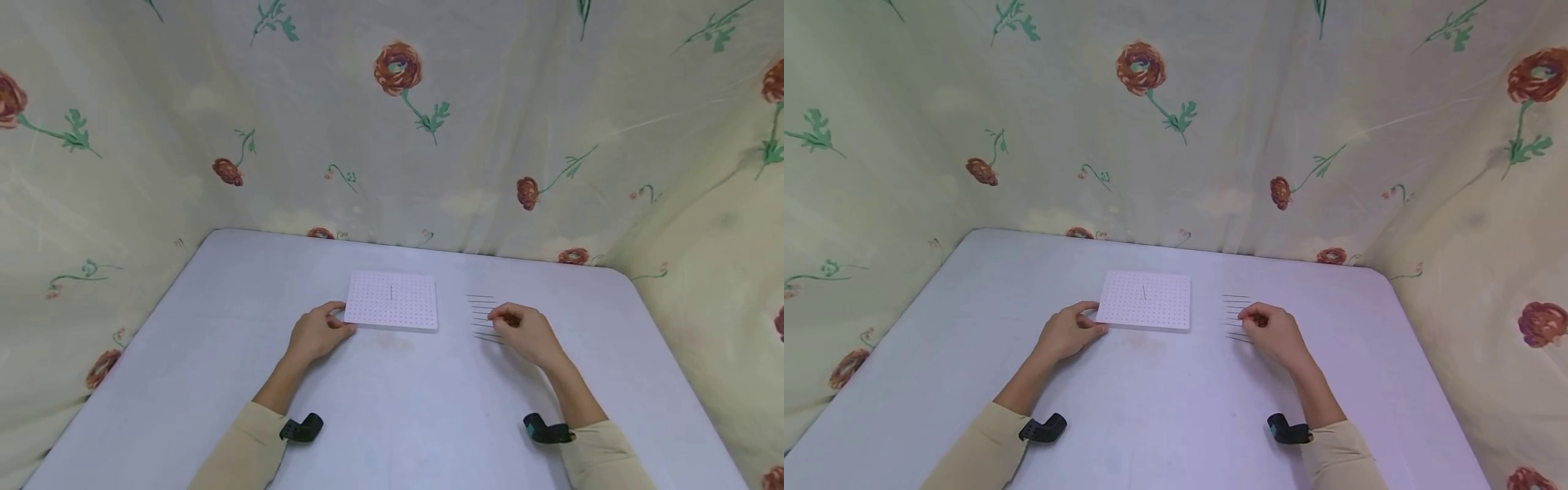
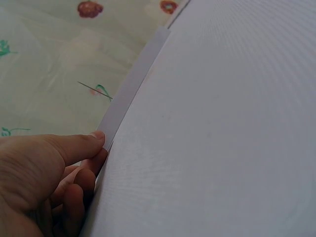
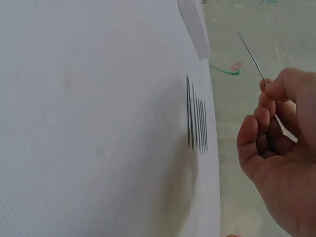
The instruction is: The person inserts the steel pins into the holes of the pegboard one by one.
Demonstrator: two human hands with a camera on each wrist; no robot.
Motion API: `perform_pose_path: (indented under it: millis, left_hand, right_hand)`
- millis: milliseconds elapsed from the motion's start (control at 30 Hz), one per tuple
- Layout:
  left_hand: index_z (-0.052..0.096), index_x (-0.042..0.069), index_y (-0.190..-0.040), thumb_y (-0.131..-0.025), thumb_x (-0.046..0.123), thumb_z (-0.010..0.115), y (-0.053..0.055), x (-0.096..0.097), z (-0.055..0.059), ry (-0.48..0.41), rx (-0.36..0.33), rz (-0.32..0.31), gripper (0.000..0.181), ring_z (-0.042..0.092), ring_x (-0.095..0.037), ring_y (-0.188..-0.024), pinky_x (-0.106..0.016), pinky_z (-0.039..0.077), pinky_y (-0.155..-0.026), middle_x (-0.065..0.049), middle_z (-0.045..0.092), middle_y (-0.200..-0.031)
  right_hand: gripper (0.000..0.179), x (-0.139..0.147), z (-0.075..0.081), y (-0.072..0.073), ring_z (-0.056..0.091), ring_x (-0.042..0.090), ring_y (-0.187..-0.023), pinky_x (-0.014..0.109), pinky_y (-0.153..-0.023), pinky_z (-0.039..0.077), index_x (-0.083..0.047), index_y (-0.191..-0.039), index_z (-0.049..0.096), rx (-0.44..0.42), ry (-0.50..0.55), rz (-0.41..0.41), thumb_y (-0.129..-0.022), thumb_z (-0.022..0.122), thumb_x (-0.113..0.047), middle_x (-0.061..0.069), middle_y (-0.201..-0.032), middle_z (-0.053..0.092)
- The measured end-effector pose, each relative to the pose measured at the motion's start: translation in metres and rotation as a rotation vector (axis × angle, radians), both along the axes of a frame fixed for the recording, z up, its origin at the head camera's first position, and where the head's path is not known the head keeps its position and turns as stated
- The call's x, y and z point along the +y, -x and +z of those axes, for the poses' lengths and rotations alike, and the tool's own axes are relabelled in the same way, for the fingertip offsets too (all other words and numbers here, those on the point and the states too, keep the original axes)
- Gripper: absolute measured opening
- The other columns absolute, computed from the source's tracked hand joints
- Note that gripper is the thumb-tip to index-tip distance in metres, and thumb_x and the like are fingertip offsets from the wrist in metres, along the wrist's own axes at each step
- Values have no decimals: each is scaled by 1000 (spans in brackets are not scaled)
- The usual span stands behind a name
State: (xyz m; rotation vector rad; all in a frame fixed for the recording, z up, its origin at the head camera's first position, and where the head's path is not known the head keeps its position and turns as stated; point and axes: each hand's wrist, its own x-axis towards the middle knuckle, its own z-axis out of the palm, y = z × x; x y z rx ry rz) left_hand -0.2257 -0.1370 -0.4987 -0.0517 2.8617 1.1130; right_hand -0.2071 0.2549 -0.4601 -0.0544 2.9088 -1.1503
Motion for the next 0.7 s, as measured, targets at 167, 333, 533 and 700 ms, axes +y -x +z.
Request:
perform_pose_path:
  millis: [167, 333, 533, 700]
  left_hand:
    - [61, 14, -140, -87, 34, 80, 0, 1, 1, -1, -6, 3, 60, 65, -18, -78, -31, 44, -68, -2, 78, -91]
    - [61, 13, -140, -87, 34, 80, -1, 1, 1, 0, -3, -1, 60, 66, -18, -78, -30, 44, -67, -3, 78, -91]
    - [61, 13, -140, -88, 34, 80, -1, 0, 2, 6, 0, -1, 59, 66, -18, -79, -31, 45, -67, -3, 78, -92]
    - [61, 13, -141, -88, 34, 79, -2, 0, 4, -5, -8, 0, 59, 66, -18, -78, -30, 44, -67, -3, 78, -92]
  right_hand:
    - [25, -2, -1, 1, 57, 19, -88, 27, -73, 47, -4, -112, 70, -19, 37, 19, -103, 58, -24, 13, -105, 72]
    - [32, -4, 1, 2, 55, 21, -91, 29, -75, 46, -4, -114, 66, -85, 99, 16, -104, 57, -33, 16, -108, 68]
    - [30, -9, 4, 6, 65, 19, -104, 29, -86, 51, -4, -111, 61, -132, 203, -41, -105, 55, -32, 18, -124, 68]
    - [28, -14, 5, 9, 70, 9, -96, 24, -88, 56, -1, -110, 61, -122, 297, -100, -103, 60, -28, 20, -125, 70]
